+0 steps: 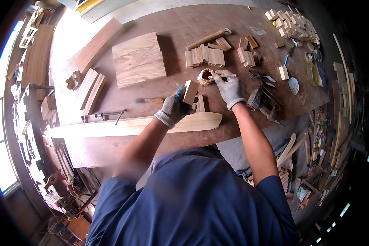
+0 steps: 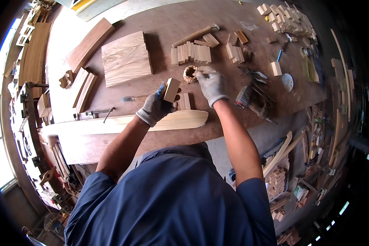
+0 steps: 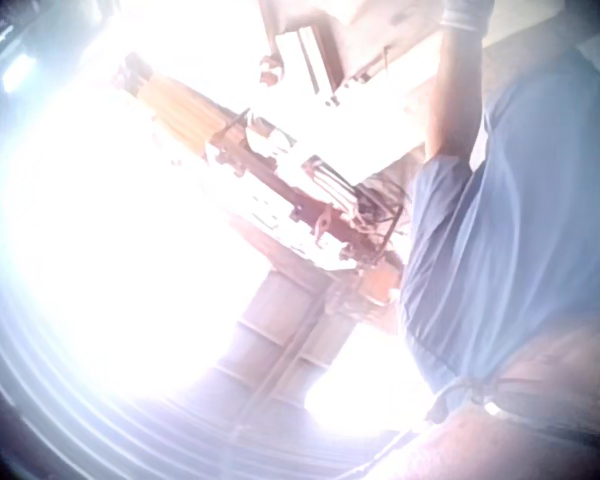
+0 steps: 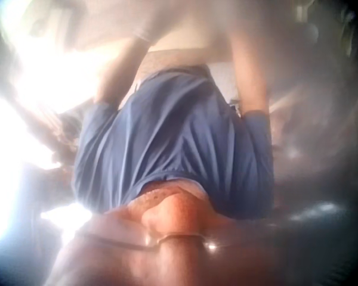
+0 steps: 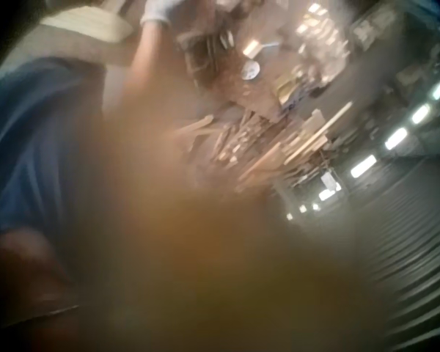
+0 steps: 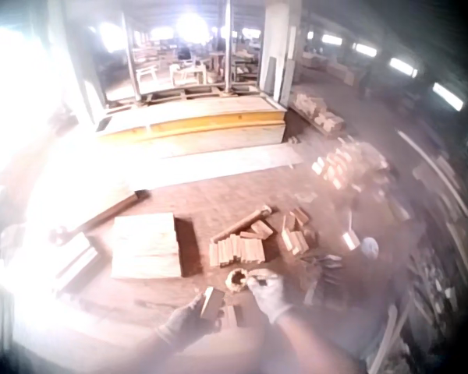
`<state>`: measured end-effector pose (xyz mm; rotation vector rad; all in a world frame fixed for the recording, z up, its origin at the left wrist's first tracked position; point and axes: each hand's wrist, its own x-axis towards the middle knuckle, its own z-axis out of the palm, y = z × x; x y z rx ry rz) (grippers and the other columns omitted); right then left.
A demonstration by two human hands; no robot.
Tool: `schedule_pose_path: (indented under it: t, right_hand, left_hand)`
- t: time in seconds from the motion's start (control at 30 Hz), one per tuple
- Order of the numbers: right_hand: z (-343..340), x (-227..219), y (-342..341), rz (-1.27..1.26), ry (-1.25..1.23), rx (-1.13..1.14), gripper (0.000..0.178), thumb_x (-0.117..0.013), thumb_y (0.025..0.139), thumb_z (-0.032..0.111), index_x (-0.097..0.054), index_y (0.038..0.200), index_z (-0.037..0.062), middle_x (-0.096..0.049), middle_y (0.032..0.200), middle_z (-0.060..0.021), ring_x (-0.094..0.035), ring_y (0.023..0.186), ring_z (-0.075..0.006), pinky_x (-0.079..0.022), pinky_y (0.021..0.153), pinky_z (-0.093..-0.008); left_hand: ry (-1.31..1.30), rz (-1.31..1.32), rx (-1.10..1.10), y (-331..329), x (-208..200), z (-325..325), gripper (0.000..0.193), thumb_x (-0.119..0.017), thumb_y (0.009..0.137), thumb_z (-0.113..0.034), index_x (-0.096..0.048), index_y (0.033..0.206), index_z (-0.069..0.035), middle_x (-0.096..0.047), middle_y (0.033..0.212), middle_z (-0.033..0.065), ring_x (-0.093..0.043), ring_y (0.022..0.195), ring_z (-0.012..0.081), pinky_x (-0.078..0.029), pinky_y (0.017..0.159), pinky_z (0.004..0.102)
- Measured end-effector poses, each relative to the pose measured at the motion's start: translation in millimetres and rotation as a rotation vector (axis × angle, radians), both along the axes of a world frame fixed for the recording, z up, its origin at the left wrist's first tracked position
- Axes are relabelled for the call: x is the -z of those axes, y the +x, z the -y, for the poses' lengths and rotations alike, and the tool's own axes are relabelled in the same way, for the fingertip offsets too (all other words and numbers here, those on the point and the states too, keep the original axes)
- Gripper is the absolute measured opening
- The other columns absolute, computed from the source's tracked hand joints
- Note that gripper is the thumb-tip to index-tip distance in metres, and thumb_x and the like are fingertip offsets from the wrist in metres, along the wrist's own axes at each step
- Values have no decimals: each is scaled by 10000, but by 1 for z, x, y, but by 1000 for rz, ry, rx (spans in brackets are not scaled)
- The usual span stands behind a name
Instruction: The person assembles a wooden piece by applying glue to a small block and attaching it to a long plank. They use a nail gun to secure the block and a chisel to trim the excess wood flush with the plank's surface.
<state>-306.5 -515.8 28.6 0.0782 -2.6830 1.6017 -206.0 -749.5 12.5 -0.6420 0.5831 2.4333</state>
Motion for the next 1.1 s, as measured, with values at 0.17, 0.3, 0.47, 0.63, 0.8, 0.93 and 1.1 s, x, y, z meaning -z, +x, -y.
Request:
schedule_pose_path:
  t: [0.17, 0.3, 0.47, 0.63, 0.8, 0.93, 1.1]
  right_hand:
    - [-1, 0, -10, 25, 106, -27, 247, -697, 1015, 296, -794, 1031, 70, -789, 929, -184, -791, 877, -311, -606, 785, -424]
    - [-3, -22, -16, 59, 101, 26, 266, -678, 1025, 316, -788, 1023, 74, -783, 893, -175, -781, 831, -349, -600, 744, -455]
    - [6, -20, -11, -84, 298, -105, 238, -695, 1007, 309, -785, 992, 89, -770, 901, -195, -775, 874, -367, -599, 781, -462]
    - [-4, -20, -12, 125, -115, 64, 255, -674, 1058, 281, -787, 1045, 52, -778, 807, -105, -756, 691, -194, -604, 653, -376]
    - [-28, -53, -4, 247, -315, 260, 254, -707, 1061, 248, -756, 1092, 0, -776, 822, -91, -724, 635, -128, -565, 556, -269]
    - [-32, -52, 2, 276, -360, 298, 256, -709, 1066, 252, -753, 1106, 3, -783, 838, -93, -729, 631, -132, -560, 548, -268]
    - [-24, -28, 2, 313, -377, 280, 250, -702, 1076, 255, -738, 1123, 13, -783, 854, -105, -728, 619, -152, -581, 541, -275]
  left_hand:
    - [135, 56, -26, 3, -5, 1, 582, -483, 1129, -550, -582, 1479, -95, -694, 1321, 153, -671, 939, 283, -595, 726, 400]
    - [155, 34, -11, 4, 2, 4, 574, -533, 1118, -542, -572, 1480, -99, -696, 1335, 147, -682, 1049, 271, -612, 736, 392]
    - [170, 86, -35, 3, 4, 0, 543, -500, 1132, -515, -572, 1482, -106, -687, 1249, 266, -669, 905, 322, -594, 773, 413]
    - [142, 16, -9, 8, 13, 5, 572, -509, 1135, -517, -576, 1471, -59, -720, 1215, 207, -708, 892, 277, -620, 769, 376]
    - [145, -5, 4, 6, 16, 5, 560, -489, 1143, -487, -584, 1466, -40, -727, 1202, 205, -711, 866, 286, -622, 753, 400]
    - [122, 56, -20, 2, 12, 0, 484, -522, 1136, -439, -590, 1423, -55, -716, 1166, 255, -694, 875, 357, -614, 773, 455]
    - [127, 28, -11, -1, 11, -5, 498, -506, 1141, -446, -594, 1442, -59, -715, 1220, 250, -694, 876, 340, -623, 788, 444]
